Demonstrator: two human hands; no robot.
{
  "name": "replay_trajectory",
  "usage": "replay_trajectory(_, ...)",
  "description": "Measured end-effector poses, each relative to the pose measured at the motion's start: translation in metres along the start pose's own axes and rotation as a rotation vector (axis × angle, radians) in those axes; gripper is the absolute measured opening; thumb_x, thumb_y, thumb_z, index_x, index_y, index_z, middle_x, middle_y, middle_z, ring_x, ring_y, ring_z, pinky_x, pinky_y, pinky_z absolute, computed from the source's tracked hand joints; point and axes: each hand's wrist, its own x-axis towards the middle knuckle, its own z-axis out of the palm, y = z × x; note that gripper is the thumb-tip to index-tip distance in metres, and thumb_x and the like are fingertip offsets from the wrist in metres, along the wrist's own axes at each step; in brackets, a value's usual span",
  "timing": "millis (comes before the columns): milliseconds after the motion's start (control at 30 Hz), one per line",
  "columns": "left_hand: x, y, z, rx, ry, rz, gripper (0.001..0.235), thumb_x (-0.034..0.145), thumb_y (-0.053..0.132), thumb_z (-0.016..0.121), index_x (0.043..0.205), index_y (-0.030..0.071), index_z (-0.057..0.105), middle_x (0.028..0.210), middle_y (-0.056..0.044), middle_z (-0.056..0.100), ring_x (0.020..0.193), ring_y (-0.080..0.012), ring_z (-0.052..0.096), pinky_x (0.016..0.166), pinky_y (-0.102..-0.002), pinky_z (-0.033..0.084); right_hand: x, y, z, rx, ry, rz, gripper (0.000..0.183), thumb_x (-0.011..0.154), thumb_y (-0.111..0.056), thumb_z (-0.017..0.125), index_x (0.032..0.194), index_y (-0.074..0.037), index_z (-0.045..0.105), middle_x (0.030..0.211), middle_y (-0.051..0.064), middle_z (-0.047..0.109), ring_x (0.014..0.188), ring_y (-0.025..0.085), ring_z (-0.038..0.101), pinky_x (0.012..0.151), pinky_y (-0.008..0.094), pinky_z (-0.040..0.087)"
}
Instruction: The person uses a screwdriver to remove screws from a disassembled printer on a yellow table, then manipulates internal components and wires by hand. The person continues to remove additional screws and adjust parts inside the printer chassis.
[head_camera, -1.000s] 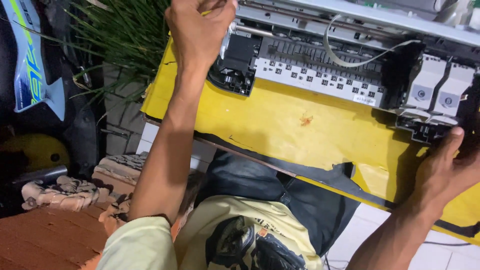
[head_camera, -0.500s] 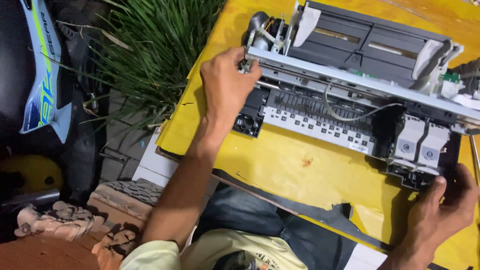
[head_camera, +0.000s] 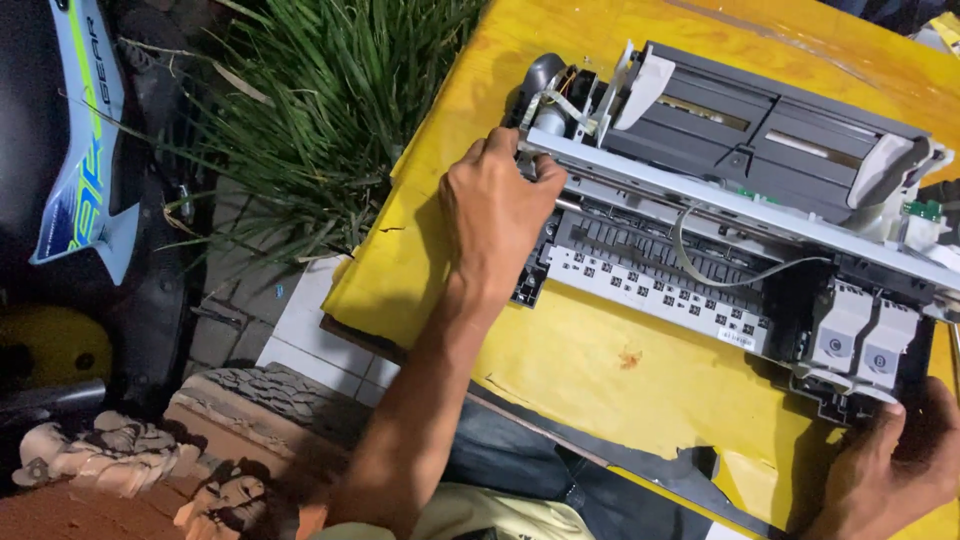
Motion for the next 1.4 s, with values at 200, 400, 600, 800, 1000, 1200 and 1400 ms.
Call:
replay_trajectory(200, 0.003, 0.007, 0.006, 0.029, -0.086, -0.13, 0.025, 0.085, 0.021, 0.067, 0.1, 0.001, 0.066, 0.068, -0.005, 0.066, 0.052, -0.0149, 0.059, 0.048, -0.03, 0.054, 0.002, -0.013, 0.001, -0.069, 0.005, 0.018, 0.04, 0.118, 0.013, 0.046, 0.154, 0.03, 0.05, 0.138, 0.047, 0.058, 0.125, 0.051, 0.058, 0.103, 0.051, 0.048)
replay_trajectory(400, 0.002, 0.01, 0.011, -0.016, -0.053, -0.184, 0.036, 0.08, 0.023, 0.078, 0.105, -0.001, 0.068, 0.058, -0.001, 0.064, 0.046, -0.0113, 0.057, 0.043, -0.026, 0.052, 0.003, -0.016, 0.004, -0.035, -0.002, 0.037, 0.037, 0.122, 0.009, 0.047, 0.156, 0.026, 0.049, 0.139, 0.042, 0.058, 0.127, 0.047, 0.057, 0.106, 0.049, 0.047)
replay_trajectory(600, 0.0, 0.003, 0.02, -0.073, -0.018, -0.134, 0.033, 0.083, 0.012, 0.071, 0.112, -0.004, 0.068, 0.079, -0.011, 0.073, 0.061, -0.0166, 0.064, 0.056, -0.028, 0.055, -0.023, 0.104, -0.031, -0.331, 0.311, 0.217, 0.013, 0.125, -0.002, 0.079, 0.117, 0.006, 0.073, 0.116, 0.018, 0.082, 0.099, 0.02, 0.075, 0.077, 0.031, 0.057)
replay_trajectory(800, 0.02, -0.071, -0.021, -0.637, -0.358, 0.083, 0.041, 0.093, -0.002, 0.067, 0.132, 0.012, 0.064, 0.116, -0.009, 0.077, 0.101, -0.0151, 0.077, 0.084, -0.027, 0.069, -0.027, -0.103, -0.001, -1.046, 0.284, 0.219, 0.053, 0.146, -0.031, 0.074, 0.103, -0.003, 0.088, 0.086, 0.011, 0.081, 0.072, 0.018, 0.079, 0.048, 0.033, 0.047)
replay_trajectory(1000, 0.038, -0.087, -0.017, -0.957, -0.577, 0.152, 0.036, 0.098, -0.008, 0.064, 0.13, 0.008, 0.064, 0.122, -0.009, 0.067, 0.113, -0.0178, 0.065, 0.096, -0.024, 0.06, 0.003, -0.165, 0.066, -0.08, -0.017, -0.127, 0.025, 0.116, 0.018, 0.048, 0.14, 0.026, 0.049, 0.133, 0.04, 0.052, 0.113, 0.046, 0.054, 0.102, 0.049, 0.048)
replay_trajectory(1200, 0.06, -0.087, -0.022, -0.976, -0.655, 0.28, 0.014, 0.104, 0.008, 0.065, 0.118, 0.006, 0.067, 0.115, -0.008, 0.07, 0.104, -0.0177, 0.066, 0.086, -0.028, 0.062, 0.014, -0.194, 0.097, -0.088, -0.114, -0.217, 0.035, 0.12, -0.009, 0.052, 0.136, 0.021, 0.054, 0.128, 0.037, 0.057, 0.113, 0.043, 0.059, 0.097, 0.047, 0.054)
replay_trajectory(1400, 0.061, -0.089, 0.005, -0.948, -0.545, 0.311, 0.012, 0.097, 0.007, 0.071, 0.107, 0.01, 0.064, 0.105, -0.005, 0.067, 0.103, -0.0179, 0.065, 0.077, -0.026, 0.058, 0.023, -0.205, 0.11, -0.143, -0.189, -0.304, 0.028, 0.116, -0.003, 0.053, 0.132, 0.019, 0.058, 0.125, 0.036, 0.061, 0.116, 0.044, 0.06, 0.092, 0.047, 0.057)
